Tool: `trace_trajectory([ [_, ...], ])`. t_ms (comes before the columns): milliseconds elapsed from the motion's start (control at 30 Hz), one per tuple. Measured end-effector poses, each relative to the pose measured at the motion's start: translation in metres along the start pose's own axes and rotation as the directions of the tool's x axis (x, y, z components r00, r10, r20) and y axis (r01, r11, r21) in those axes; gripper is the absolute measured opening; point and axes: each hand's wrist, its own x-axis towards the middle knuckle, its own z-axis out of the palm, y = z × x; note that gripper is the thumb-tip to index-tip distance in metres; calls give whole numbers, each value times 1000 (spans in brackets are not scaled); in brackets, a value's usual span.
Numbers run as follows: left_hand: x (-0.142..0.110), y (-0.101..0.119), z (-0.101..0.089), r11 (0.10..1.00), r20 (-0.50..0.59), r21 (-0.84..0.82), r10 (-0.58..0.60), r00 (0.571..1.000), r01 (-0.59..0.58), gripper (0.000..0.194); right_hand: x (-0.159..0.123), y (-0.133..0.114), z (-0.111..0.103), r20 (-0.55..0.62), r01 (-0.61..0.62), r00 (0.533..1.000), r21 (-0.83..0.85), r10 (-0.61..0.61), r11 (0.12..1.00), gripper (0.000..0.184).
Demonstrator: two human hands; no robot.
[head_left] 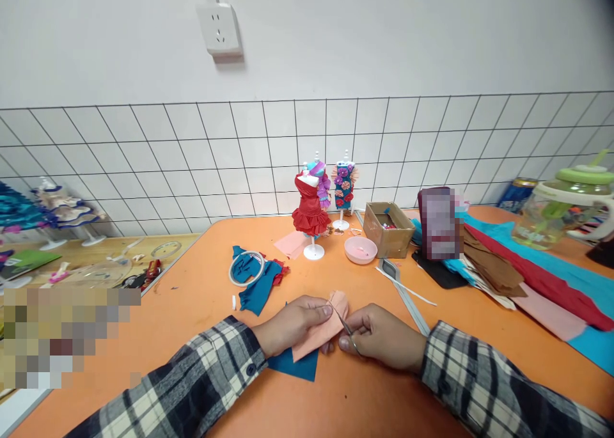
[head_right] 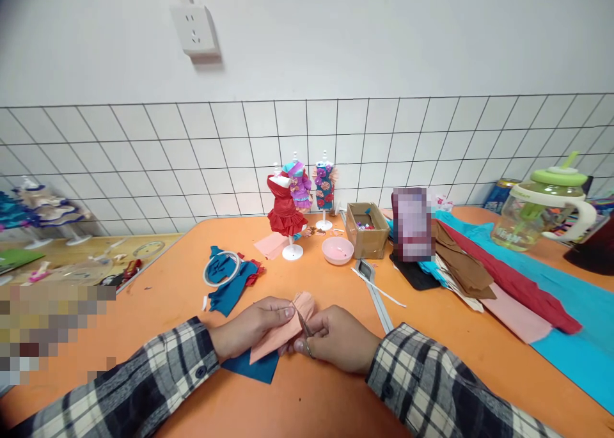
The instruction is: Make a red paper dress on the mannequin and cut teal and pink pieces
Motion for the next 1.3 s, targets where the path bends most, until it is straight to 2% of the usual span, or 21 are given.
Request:
trace_trajectory([
  [200, 1, -2, -2, 999, 13, 9, -40, 999, 39, 47, -1, 0, -1, 4, -8, 1000, 85, 8, 996, 35],
  [367, 0, 1, 1, 1000, -25, 8, -25, 999, 25, 46, 1, 0, -3, -18, 10, 1000, 51, -9, 999, 33],
  [500, -1, 2, 3, 999, -6, 8, -32, 999, 32, 46, 0, -3, -5, 69, 36, 997, 152, -47, 988, 39],
  [633, -2, 2, 5, 1000, -39, -15, -6, 999, 5, 42, -4, -5, -13, 132, -29, 991, 64, 20, 998, 47],
  [767, -2, 2, 4, 1000, -47, 8, 1, 999, 0, 44, -3, 2, -19, 115, -49, 992, -28, 52, 998, 50],
  [1000, -2, 0, 0, 998, 10, 53, -45, 999, 45, 48, 0, 11, -17, 143, 24, 989, 34, -29, 999, 47],
  [1200, -2, 1, 0, 997, 25, 71, -33, 999, 31, 47, -2, 9, -19, 172, -65, 983, -15, 66, 998, 43],
  [1300, -1, 1, 1, 996, 44, 87, -37, 998, 34, 49, -2, 8, -17, 160, -1, 987, 11, -1, 1000, 45],
])
